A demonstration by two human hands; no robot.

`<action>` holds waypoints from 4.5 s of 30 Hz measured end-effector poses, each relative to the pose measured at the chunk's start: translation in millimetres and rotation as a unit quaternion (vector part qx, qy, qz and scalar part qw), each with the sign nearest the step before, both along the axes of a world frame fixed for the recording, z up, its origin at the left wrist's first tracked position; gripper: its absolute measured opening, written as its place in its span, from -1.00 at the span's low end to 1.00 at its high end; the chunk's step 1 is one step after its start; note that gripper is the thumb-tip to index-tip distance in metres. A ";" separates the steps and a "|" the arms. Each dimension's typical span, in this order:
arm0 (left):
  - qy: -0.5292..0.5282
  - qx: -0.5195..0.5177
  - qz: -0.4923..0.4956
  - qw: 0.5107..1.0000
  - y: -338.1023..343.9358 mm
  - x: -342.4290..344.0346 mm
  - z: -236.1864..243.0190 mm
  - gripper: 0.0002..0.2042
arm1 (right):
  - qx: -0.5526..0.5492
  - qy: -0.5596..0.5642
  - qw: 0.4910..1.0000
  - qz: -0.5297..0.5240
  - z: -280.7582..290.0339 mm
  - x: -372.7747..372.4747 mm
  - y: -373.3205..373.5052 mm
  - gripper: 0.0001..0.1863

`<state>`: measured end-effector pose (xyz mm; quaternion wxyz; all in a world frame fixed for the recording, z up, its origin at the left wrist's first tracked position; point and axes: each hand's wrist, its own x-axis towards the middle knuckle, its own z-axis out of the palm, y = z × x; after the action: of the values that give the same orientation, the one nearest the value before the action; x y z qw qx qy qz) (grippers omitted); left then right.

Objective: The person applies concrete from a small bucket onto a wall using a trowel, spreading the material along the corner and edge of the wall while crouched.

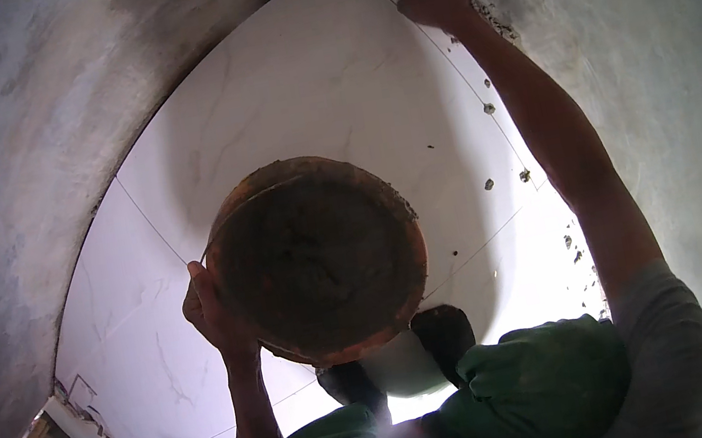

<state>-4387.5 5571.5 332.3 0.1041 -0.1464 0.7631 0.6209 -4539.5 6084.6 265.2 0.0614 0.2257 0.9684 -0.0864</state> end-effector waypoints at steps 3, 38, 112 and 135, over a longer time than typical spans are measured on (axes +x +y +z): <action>0.001 -0.014 -0.019 1.000 -4.6 -1.5 -6.4 -0.45 | -0.027 0.049 0.998 -0.031 -5.5 -0.5 39.9 -0.54; 0.045 -0.177 -0.008 0.983 1.6 -4.9 -1.7 -0.38 | -0.102 0.112 0.975 -0.164 21.1 269.4 25.2 -0.68; -0.023 -0.179 -0.244 0.953 42.5 77.3 205.8 -0.69 | -0.209 -0.066 0.974 -0.058 479.5 414.4 -122.0 -0.60; -0.160 0.049 0.499 0.851 -386.0 498.7 628.3 -0.56 | -0.104 -0.222 0.919 0.309 679.2 433.8 -236.2 -0.56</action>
<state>-3888.9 5185.6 960.6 -0.0917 -0.5992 0.5290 0.5939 -4105.7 5848.4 944.4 0.3220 -0.0788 0.9369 -0.1110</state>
